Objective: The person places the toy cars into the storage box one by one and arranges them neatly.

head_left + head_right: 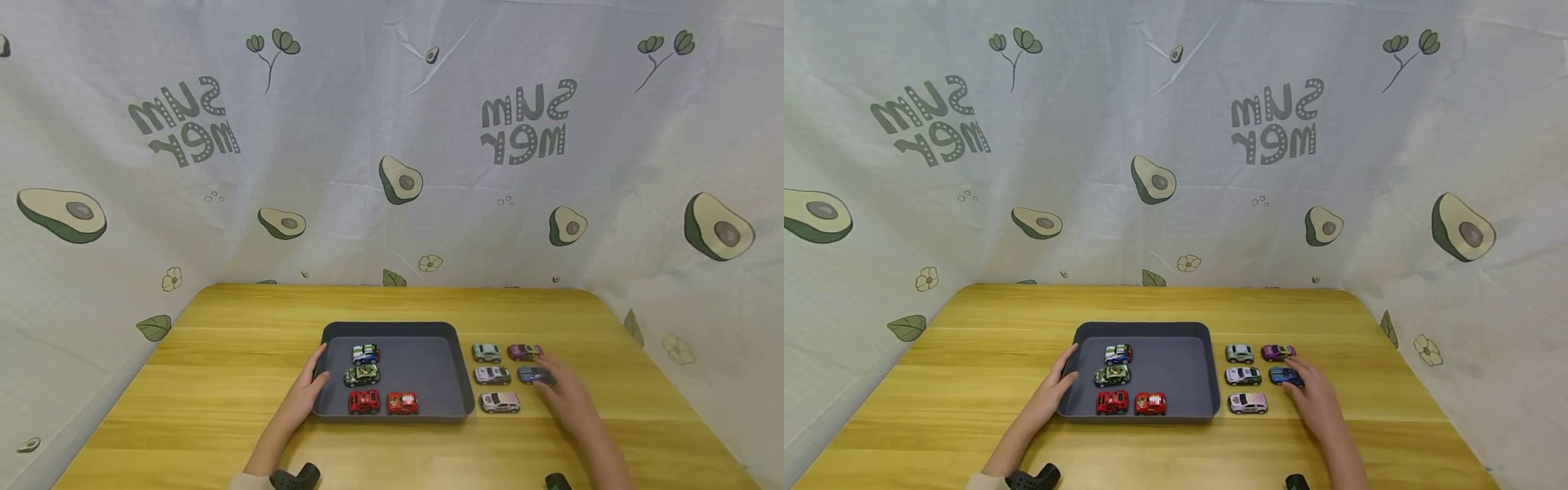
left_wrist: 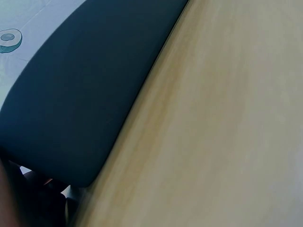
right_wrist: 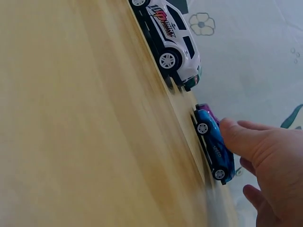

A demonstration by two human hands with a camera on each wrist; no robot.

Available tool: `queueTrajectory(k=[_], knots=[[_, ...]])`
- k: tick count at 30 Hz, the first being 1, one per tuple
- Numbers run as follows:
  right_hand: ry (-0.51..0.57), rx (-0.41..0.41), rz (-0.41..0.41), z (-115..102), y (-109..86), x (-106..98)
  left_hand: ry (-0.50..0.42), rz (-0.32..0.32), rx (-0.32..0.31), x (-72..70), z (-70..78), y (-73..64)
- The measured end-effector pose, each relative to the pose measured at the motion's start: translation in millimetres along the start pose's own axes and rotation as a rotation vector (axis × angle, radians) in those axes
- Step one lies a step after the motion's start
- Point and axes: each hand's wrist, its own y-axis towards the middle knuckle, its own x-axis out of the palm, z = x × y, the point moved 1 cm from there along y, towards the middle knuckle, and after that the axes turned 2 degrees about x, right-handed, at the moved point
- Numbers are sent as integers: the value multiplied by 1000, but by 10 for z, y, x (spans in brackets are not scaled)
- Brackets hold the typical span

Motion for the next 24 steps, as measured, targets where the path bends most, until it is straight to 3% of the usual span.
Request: queueTrajectory(k=[12, 24], knots=[[-18, 16, -47, 104, -10, 67, -19, 0, -9, -2, -13, 4], [-72, 27, -4, 129, -14, 82, -22, -4, -16, -5, -24, 8]])
